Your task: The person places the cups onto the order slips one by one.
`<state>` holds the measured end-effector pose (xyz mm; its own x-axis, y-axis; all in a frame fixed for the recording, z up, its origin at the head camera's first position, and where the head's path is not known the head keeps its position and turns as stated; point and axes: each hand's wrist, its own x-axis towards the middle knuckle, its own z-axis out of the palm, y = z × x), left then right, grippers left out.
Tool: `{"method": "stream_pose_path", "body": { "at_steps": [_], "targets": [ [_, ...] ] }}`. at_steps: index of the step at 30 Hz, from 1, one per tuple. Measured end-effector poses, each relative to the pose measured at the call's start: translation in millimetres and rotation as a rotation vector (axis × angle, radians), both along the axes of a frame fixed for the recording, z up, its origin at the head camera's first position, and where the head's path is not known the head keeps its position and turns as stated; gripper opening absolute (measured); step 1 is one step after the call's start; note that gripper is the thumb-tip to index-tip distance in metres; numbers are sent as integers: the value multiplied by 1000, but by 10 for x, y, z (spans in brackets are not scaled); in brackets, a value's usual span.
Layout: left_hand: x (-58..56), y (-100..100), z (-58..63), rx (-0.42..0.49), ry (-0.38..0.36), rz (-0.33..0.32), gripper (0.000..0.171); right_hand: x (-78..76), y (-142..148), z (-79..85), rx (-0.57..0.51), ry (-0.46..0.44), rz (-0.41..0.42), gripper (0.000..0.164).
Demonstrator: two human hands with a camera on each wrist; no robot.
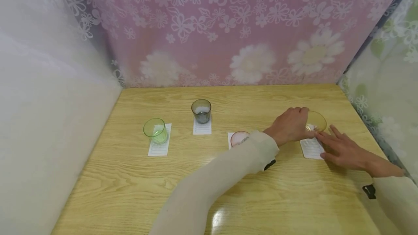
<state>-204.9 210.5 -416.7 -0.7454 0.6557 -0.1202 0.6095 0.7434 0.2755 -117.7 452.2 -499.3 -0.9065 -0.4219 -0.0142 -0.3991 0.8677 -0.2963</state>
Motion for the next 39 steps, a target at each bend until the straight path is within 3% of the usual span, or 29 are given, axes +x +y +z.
{"method": "stream_pose_path", "body": {
  "at_steps": [9, 17, 25, 32, 39],
  "targets": [
    [35, 24, 15, 17, -18, -10, 71, -33, 8, 1, -24, 17, 36, 95],
    [68, 33, 0, 22, -30, -10, 72, -35, 24, -13, -47, 144, 143, 103],
    [135, 33, -68, 25, -28, -16, 75, 20, 31, -81, -27, 153, 120, 105],
    [171, 40, -127, 44, -61, -19, 72, 46, -2, -55, 14, 58, 51, 109],
    [176, 60, -131, 56, -81, -26, 73, 25, 20, -26, 18, 107, 75, 108]
  ]
}}
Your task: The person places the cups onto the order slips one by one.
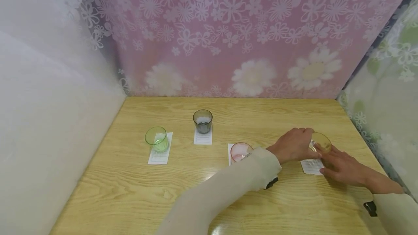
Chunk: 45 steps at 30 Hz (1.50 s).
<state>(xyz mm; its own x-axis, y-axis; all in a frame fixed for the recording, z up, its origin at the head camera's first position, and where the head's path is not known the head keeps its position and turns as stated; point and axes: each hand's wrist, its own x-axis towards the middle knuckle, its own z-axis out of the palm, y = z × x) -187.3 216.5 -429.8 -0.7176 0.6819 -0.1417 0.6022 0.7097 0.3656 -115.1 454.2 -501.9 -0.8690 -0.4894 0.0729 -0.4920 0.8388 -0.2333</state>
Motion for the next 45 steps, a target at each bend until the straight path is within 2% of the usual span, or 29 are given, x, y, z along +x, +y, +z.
{"method": "stream_pose_path", "body": {
  "at_steps": [4, 8, 13, 17, 25, 35, 41, 45],
  "targets": [
    [14, 18, -17, -4, 4, -5, 75, -7, 5, 10, -13, -17, 2, 105],
    [27, 28, -34, -7, 8, -1, 76, -12, 0, 32, -44, -19, 8, 109],
    [29, 26, -50, 15, -25, 24, 79, 3, -16, 46, -85, -59, -23, 109],
    [30, 25, -52, 37, -51, 31, 79, 0, -1, 56, -96, -65, -18, 107],
    [48, 39, -31, 41, -79, 32, 77, 45, 20, 78, -175, -210, -62, 99],
    [32, 61, -41, 38, -126, 15, 83, 61, 38, 65, -214, -178, -33, 96],
    [9, 68, -12, 25, -161, -2, 84, -2, 57, 92, -239, -203, -34, 92],
    [3, 42, 1, -2, -159, -30, 89, -20, 61, 94, -250, -225, -39, 92]
  ]
}}
